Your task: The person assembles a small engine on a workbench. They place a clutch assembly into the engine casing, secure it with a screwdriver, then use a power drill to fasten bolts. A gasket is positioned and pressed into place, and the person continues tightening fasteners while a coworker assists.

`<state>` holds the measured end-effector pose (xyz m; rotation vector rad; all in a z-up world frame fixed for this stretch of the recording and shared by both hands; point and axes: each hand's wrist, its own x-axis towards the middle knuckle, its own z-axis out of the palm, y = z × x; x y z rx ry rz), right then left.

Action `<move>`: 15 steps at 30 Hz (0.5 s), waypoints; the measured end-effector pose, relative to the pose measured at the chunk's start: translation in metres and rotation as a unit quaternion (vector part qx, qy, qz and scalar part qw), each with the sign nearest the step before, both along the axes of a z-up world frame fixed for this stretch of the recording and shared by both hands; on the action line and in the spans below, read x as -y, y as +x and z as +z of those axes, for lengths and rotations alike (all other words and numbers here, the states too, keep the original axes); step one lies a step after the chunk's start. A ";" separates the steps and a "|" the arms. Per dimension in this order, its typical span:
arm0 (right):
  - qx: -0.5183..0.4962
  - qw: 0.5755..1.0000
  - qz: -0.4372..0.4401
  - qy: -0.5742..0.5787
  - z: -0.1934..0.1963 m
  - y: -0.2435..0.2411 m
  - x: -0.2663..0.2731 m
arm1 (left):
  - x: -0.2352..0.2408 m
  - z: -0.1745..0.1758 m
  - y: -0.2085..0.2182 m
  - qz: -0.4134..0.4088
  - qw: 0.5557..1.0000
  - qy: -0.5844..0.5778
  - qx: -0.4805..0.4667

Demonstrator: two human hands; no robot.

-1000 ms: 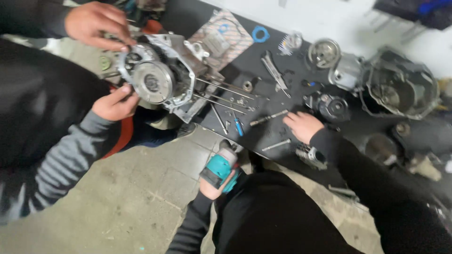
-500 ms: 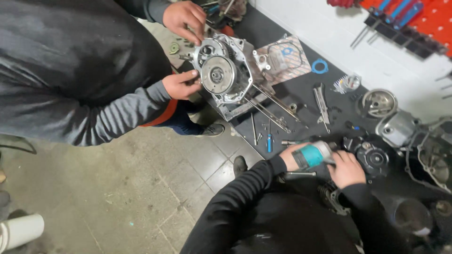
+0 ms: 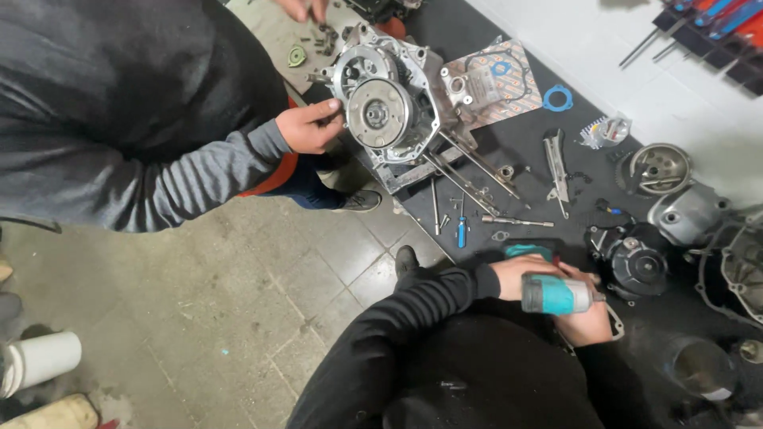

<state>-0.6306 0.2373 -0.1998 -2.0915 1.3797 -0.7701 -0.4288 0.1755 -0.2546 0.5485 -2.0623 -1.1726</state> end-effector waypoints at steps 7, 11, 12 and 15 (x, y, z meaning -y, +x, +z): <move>-0.011 0.999 -0.036 0.027 -0.012 0.012 0.018 | 0.020 -0.007 0.002 0.031 0.997 -0.029 0.060; -0.033 0.987 -0.076 0.136 -0.022 0.020 0.027 | 0.018 0.017 0.027 0.084 0.987 -0.057 0.123; -0.037 0.986 -0.078 0.145 -0.015 0.023 0.021 | 0.007 0.021 0.028 0.081 0.988 -0.048 0.120; -0.021 0.996 -0.033 0.077 -0.004 0.032 0.020 | -0.004 0.041 0.043 0.125 0.983 -0.034 0.130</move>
